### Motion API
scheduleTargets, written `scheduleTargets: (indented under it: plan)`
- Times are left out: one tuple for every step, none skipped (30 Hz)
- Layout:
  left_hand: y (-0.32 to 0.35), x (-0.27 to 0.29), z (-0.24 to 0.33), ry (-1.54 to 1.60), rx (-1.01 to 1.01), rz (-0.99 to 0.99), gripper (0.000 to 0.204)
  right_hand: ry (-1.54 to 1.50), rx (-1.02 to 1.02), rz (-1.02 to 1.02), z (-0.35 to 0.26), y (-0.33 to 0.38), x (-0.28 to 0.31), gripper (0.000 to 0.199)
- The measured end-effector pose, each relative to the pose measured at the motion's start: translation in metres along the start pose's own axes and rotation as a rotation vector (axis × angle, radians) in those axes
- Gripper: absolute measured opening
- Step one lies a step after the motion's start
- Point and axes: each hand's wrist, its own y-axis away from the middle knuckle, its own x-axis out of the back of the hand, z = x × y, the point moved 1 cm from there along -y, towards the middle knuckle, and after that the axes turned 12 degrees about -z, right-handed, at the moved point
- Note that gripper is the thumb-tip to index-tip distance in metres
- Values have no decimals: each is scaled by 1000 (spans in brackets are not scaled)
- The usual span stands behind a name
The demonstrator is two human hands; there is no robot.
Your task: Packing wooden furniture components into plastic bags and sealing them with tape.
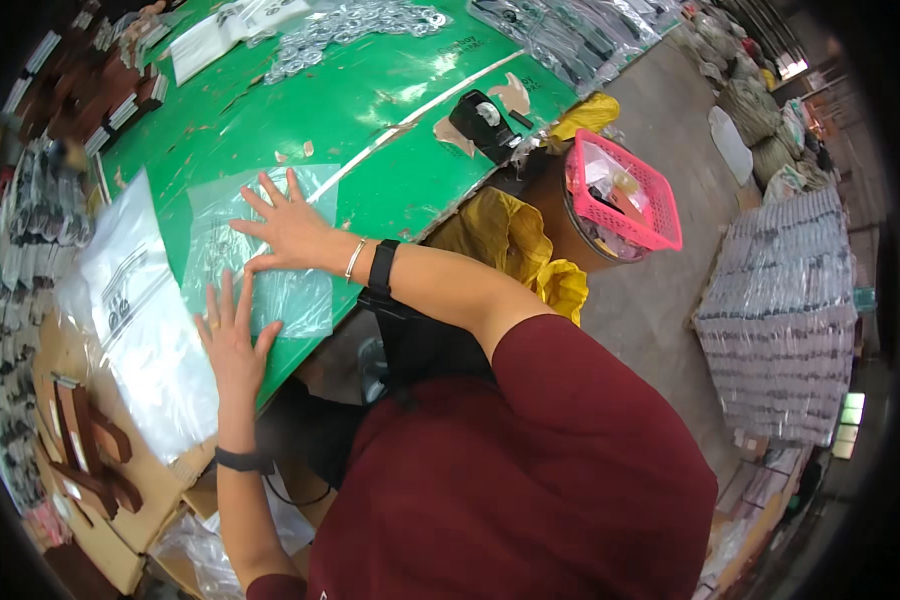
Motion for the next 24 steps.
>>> scheduleTargets:
  plan:
    - [3, -6, -2, -25, 75, -85, 78, -1, -6, 1, -1, 1, -1, 78]
    - [5, -8, -4, -27, 68, -88, 78, -1, -14, 3, 0, 5, -1, 78]
    - [5, -1, -2, -20, 83, -119, 80, 19, -39, -2, 3, 6, 3, 76]
    - [5, 3, -1, -13, 99, -150, 82, 39, -62, -6, 5, 6, 6, 75]
    - [6, 3, 0, -15, 97, -148, 82, 39, -63, -3, 4, 4, 9, 75]
    - [7, 4, -1, -7, 106, -159, 85, 69, -45, 4, 3, -2, 10, 73]
    - [9, 5, -1, 1, 117, -171, 87, 97, -26, 10, 3, -7, 12, 72]
    - [9, 5, -1, -4, 127, -167, 87, 93, -15, 14, 5, -9, 13, 72]
    - [12, 7, -2, 6, 155, -181, 89, 90, 33, -35, 4, -15, 9, 71]
    - [12, 8, -6, 14, 189, -191, 91, 87, 87, -81, 2, -24, 5, 70]
    - [12, -1, -14, 105, 92, -140, 92, 22, 73, -86, 8, -26, -1, 69]
    - [13, -8, -27, 177, 27, -74, 93, -56, 96, -92, 15, -24, -4, 69]
    - [9, -5, -20, 171, 17, -64, 90, -194, 103, -86, 26, -24, -2, 68]
    - [21, -1, -25, 247, 0, 13, 90, -270, 190, -72, 18, -32, 8, 67]
    - [18, 8, -16, 269, 23, 31, 89, -304, 172, -88, 33, -30, 15, 67]
    - [19, 25, -4, 189, 154, -23, 85, -278, 120, -67, 42, -24, 21, 66]
    - [20, 33, -2, 270, 165, 61, 81, -234, 88, -50, 56, -15, 24, 69]
    - [31, 40, -12, 339, 169, 148, 77, -198, 79, -121, 52, -10, 36, 70]
    - [49, 44, -30, 324, 237, 180, 77, -109, 55, -183, 44, -5, 43, 69]
    - [69, 46, -51, 469, 290, 302, 73, -128, 89, -215, 39, -6, 40, 69]
    - [91, 53, -70, 615, 319, 420, 68, -143, 101, -245, 29, -6, 38, 68]
    - [115, 66, -83, 762, 469, 472, 58, -144, 132, -247, 23, -7, 37, 68]
    - [142, 68, -111, 889, 475, 559, 51, -180, 141, -259, 16, -9, 37, 68]
    - [169, 82, -127, 955, 623, 580, 40, -215, 134, -272, 14, -9, 38, 67]
